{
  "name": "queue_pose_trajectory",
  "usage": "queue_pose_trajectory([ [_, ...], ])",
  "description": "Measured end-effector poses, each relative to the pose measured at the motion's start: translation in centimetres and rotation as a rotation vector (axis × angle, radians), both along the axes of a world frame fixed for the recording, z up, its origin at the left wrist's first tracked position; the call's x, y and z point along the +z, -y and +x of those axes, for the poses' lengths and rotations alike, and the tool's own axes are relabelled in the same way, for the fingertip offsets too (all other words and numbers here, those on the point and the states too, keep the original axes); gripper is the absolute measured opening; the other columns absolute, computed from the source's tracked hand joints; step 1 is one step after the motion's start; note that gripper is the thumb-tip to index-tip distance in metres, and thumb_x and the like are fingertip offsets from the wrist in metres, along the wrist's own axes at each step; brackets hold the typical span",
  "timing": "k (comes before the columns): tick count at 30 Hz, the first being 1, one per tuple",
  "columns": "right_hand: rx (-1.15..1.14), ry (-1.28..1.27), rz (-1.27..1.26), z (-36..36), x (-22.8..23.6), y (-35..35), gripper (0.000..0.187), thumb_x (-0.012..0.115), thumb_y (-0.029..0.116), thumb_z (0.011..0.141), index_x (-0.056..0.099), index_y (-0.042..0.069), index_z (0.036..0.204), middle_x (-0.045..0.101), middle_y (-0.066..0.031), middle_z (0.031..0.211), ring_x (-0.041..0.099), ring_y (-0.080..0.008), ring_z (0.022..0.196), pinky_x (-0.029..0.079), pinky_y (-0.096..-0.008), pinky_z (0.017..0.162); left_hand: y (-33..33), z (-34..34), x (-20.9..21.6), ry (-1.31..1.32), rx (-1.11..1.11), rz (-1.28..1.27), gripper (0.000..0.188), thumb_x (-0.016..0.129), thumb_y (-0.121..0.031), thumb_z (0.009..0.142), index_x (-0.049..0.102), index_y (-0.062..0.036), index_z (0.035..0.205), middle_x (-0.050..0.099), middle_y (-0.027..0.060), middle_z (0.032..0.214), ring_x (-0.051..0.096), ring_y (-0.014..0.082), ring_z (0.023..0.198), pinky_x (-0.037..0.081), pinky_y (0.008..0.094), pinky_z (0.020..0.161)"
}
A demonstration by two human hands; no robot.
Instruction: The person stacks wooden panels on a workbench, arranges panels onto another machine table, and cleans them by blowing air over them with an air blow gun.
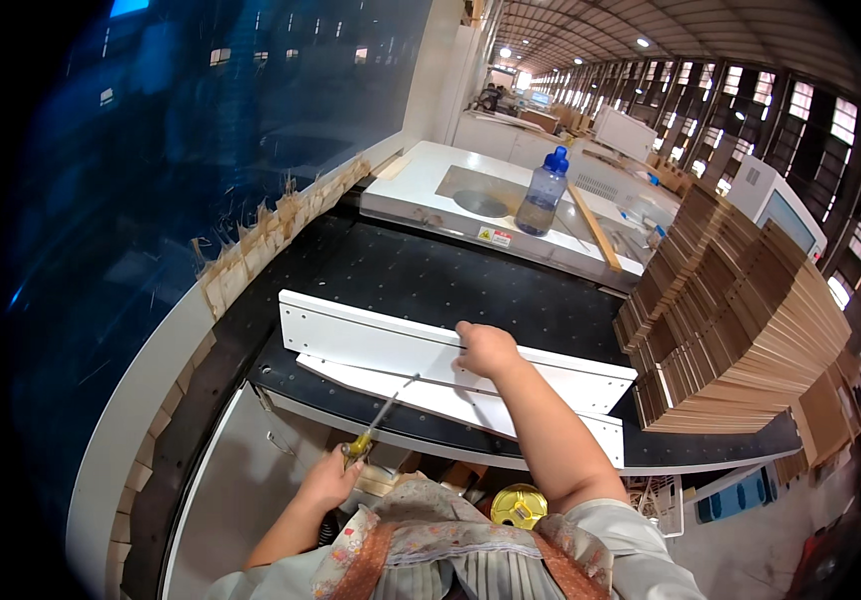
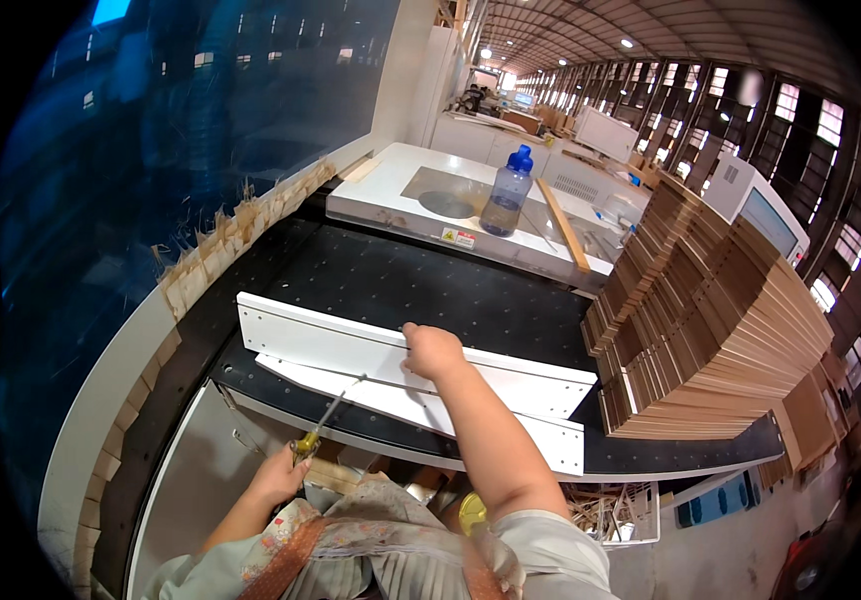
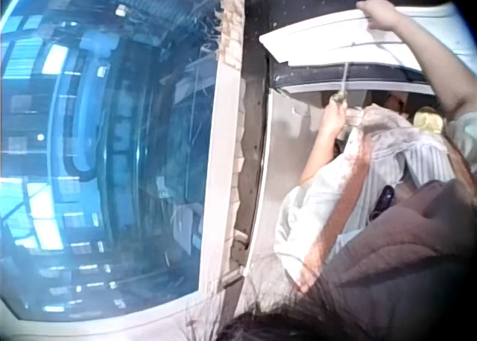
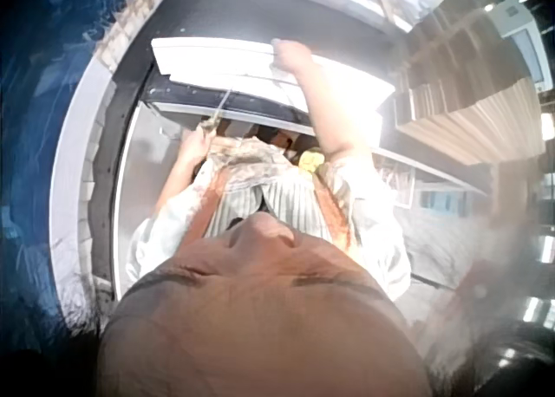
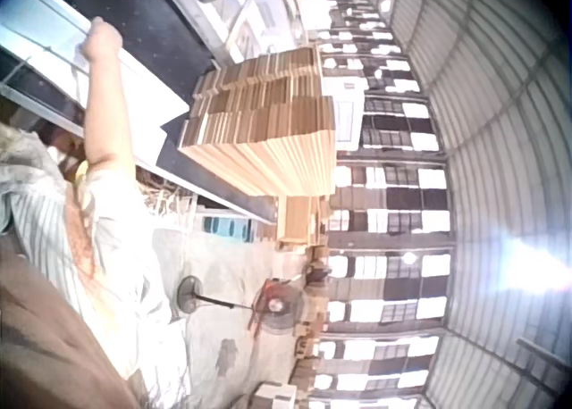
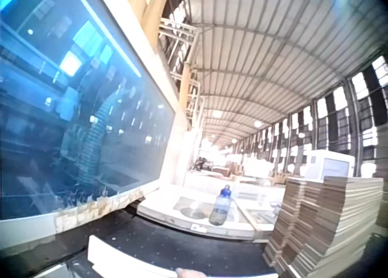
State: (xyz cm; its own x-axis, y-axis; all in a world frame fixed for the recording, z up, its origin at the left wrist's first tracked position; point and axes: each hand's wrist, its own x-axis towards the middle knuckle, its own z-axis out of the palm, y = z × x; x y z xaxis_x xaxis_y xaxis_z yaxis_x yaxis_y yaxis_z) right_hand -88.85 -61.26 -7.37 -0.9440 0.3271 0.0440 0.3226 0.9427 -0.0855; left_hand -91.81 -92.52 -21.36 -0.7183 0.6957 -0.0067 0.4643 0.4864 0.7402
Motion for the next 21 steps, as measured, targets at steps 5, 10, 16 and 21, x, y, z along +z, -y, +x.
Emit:
queue_pose_trajectory([
  [5,0.027,-0.123,-0.010,1.5,0.1,1.0,0.029,0.072,0.021,0.065,0.056,0.009,0.085,0.064,-0.0086,0.084,0.061,-0.0291,0.083,0.048,-0.0399,0.070,0.3,1.6,1.2,0.081,0.014,-0.057,0.039,0.051,-0.030,0.085,0.046,-0.0009,0.110,0.059,0.0255,0.096,0.054,0.0433,0.093,0.043,0.0460,0.079],
  [10,0.127,-0.547,-0.045,3.2,3.1,1.5,0.031,0.074,0.023,0.063,0.052,0.008,0.078,0.061,-0.0101,0.080,0.059,-0.0325,0.079,0.046,-0.0411,0.066,0.4,2.4,1.1,0.112,0.057,0.028,0.036,0.051,-0.028,0.085,0.047,-0.0031,0.110,0.060,0.0243,0.095,0.055,0.0433,0.093,0.044,0.0444,0.078],
  [16,0.172,-1.020,-0.515,5.4,9.0,1.7,0.028,0.076,0.011,0.065,0.056,0.005,0.084,0.059,-0.0062,0.074,0.056,-0.0168,0.068,0.045,-0.0285,0.063,-0.6,3.4,1.9,-0.022,0.035,0.067,0.032,0.052,-0.027,0.085,0.047,-0.0029,0.107,0.059,0.0252,0.093,0.055,0.0439,0.090,0.044,0.0450,0.076],
  [21,0.403,-1.443,-1.003,6.8,10.5,0.1,0.029,0.069,0.006,0.078,0.053,0.003,0.101,0.059,-0.0037,0.096,0.055,-0.0120,0.087,0.045,-0.0269,0.081,-0.5,3.9,2.5,-0.017,0.081,0.047,0.033,0.051,-0.027,0.086,0.047,-0.0028,0.108,0.059,0.0255,0.094,0.054,0.0433,0.092,0.043,0.0455,0.077],
])
